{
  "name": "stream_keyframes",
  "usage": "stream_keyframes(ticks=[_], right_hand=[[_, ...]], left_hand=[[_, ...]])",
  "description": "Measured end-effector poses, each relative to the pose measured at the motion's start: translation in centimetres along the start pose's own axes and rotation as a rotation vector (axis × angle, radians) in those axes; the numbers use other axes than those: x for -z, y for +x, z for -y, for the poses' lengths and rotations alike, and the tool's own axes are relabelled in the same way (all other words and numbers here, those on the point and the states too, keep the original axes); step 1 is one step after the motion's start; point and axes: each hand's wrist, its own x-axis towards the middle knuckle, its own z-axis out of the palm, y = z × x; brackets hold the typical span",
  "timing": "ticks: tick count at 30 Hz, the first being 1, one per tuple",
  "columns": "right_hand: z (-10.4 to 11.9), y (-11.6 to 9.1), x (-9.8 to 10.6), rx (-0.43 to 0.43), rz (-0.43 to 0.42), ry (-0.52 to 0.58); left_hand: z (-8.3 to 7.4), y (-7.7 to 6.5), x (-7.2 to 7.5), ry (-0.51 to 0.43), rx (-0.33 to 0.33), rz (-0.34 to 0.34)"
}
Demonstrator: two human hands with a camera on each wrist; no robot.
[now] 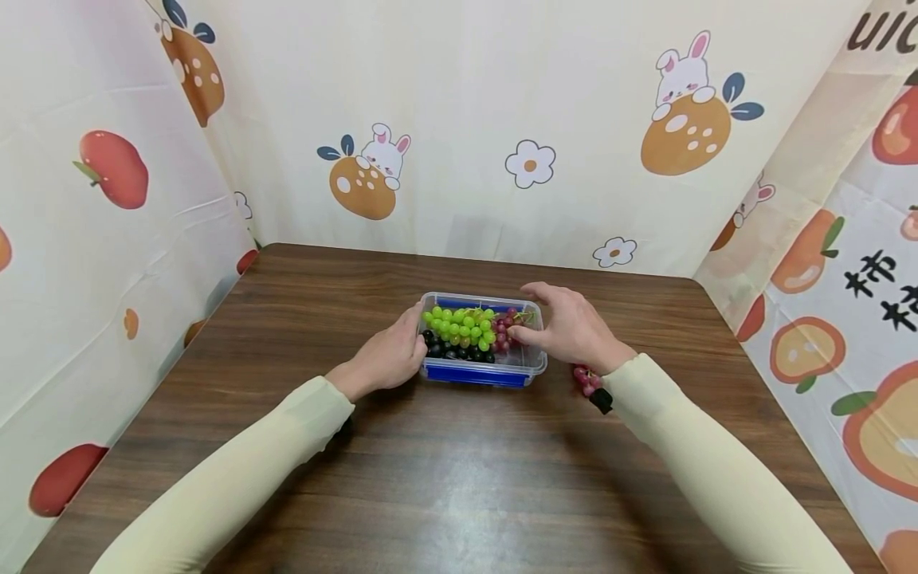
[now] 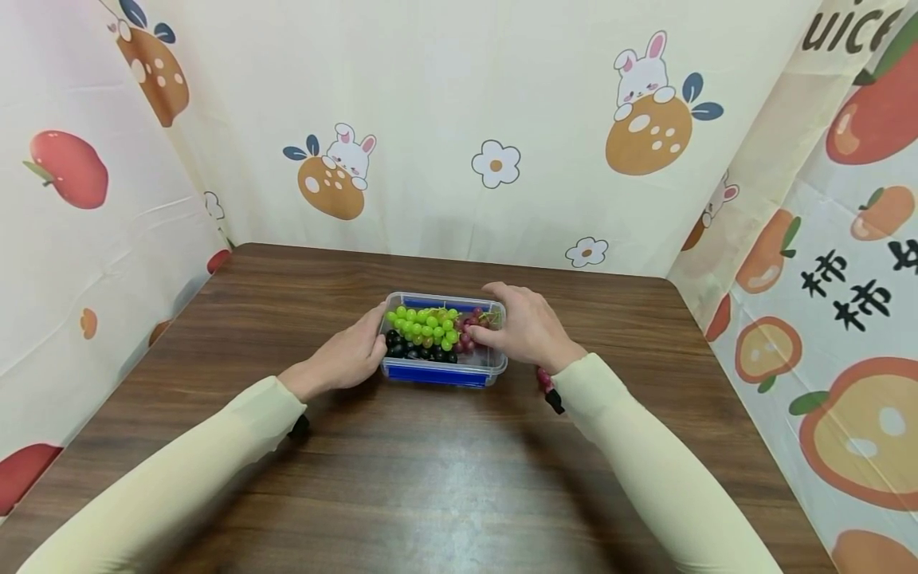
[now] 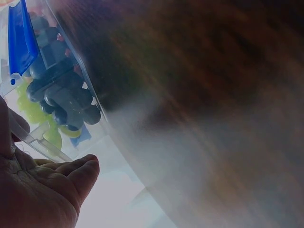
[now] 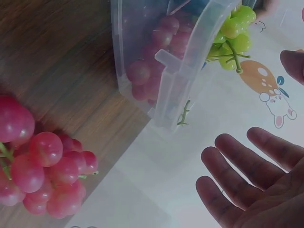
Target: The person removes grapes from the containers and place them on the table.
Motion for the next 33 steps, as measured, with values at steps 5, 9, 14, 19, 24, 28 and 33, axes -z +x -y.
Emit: stream_keyframes(ticks=[5, 9, 14, 19, 24, 28, 33], right_hand=[[0.3, 0.0, 0.1, 0.012, 0.007, -0.011], [0.5, 0.1, 0.1, 0.017, 0.018, -0.007], [0.6, 0.3, -0.1, 0.029, 0.032, -0.005], [0.7, 0.4, -0.2, 0.050, 0.027, 0.002], [0.9, 0.4, -0.2, 0.045, 0.042, -0.009], [1.1, 0.6, -0.3, 0.031, 0.060, -0.014], [1.3, 0.7, -0.5, 0.046, 0.066, -0.018]], left_hand=[[0.0, -0.1, 0.0, -0.001, -0.003, -0.003], [0.0, -0.1, -0.1, -0.003, 0.000, -0.005], [0.0, -0.1, -0.2, -0.002, 0.006, -0.005], [-0.1, 0.0, -0.2, 0.003, 0.004, -0.010], [0.0, 0.0, -0.1, 0.001, 0.000, -0.007], [-0.1, -0.1, -0.1, -0.002, 0.001, -0.003], [0.0, -0.1, -0.1, -0.002, 0.005, 0.000]])
